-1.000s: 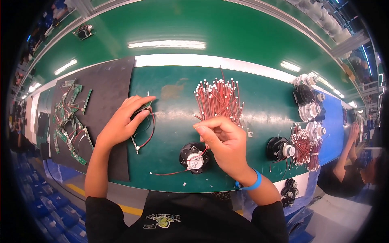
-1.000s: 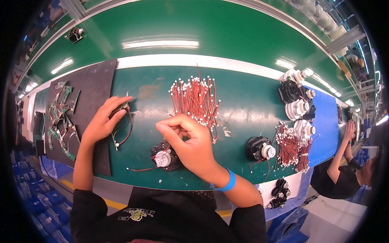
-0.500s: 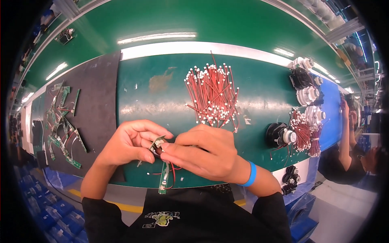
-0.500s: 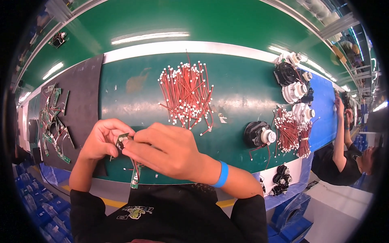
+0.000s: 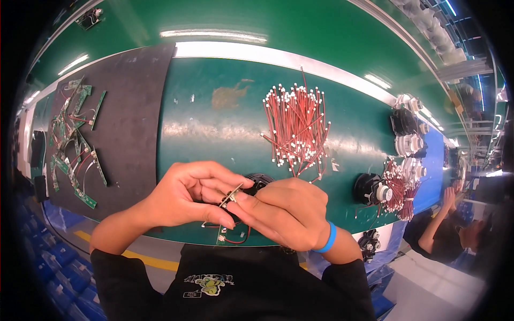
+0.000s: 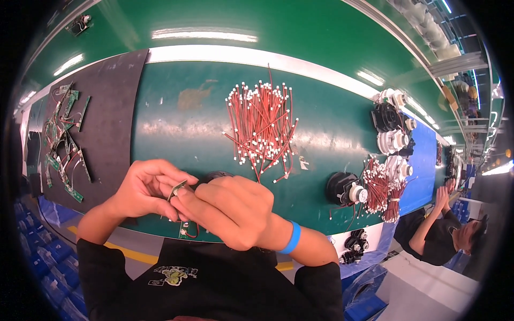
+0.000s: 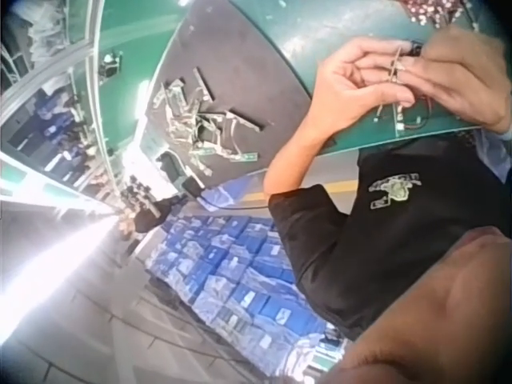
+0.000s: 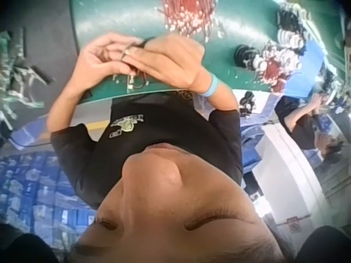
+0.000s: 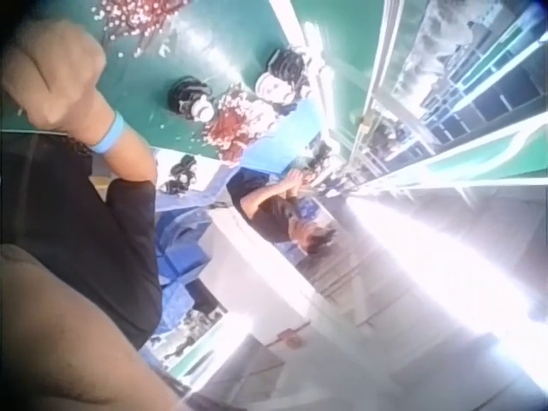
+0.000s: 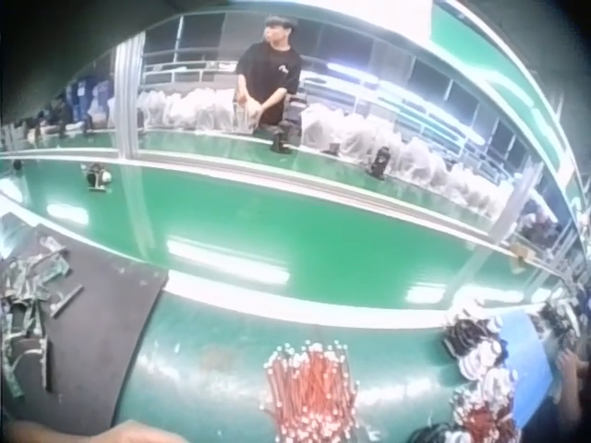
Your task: The person connects wire harnesses to printed circuit boards and small electric motors by hand on an industrial assembly line.
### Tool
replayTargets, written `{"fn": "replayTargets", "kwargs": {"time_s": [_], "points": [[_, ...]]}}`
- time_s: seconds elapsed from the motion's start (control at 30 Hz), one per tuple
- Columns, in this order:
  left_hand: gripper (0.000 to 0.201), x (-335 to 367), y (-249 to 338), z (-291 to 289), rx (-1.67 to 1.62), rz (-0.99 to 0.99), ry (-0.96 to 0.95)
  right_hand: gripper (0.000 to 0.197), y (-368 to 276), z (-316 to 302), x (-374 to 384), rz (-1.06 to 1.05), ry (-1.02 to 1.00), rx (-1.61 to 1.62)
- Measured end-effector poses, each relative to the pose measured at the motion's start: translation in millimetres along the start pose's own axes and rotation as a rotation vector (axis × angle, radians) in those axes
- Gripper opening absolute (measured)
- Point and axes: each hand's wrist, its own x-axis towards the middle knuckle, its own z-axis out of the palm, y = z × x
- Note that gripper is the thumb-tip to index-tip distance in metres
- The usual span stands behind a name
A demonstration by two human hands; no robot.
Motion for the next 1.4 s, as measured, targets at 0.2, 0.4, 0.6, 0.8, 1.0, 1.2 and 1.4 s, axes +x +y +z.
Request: {"fn": "replayTargets", "kwargs": {"time_s": [0.2, 0.4, 0.6, 0.8, 1.0, 1.2, 1.4], "points": [[0.046, -2, 4, -5, 0.066, 0.024, -0.028, 0.035, -2, -1, 6, 0.061, -0.008, -0.031], [0.043, -4, 11, -10, 0.203, -0.055, -0.066, 0.032, 2, -1, 8, -0.010, -0.133, 0.108], [0.043, -3, 13, -10, 0.204, -0.118, -0.108, 0.026, -1, 0, 4, 0.056, -0.122, 0.173], [0.039, -1, 13, -11, 0.048, -0.025, -0.107, 0.032, 2, -11, 12, 0.123, -0.098, 0.265], [0.047, -1, 13, -24, 0.036, 0.106, 0.003, 0.012, -17, -38, 7, 0.418, -0.508, 0.892], [0.044, 4, 7, -35, -0.254, 0.078, -0.014, 0.038, -26, -4, -25, 0.177, -0.903, 0.073], [0.040, 3, 9, -41, -0.468, 0.138, 0.027, 0.031, 1, -3, -13, 0.011, -0.614, -0.139]]}}
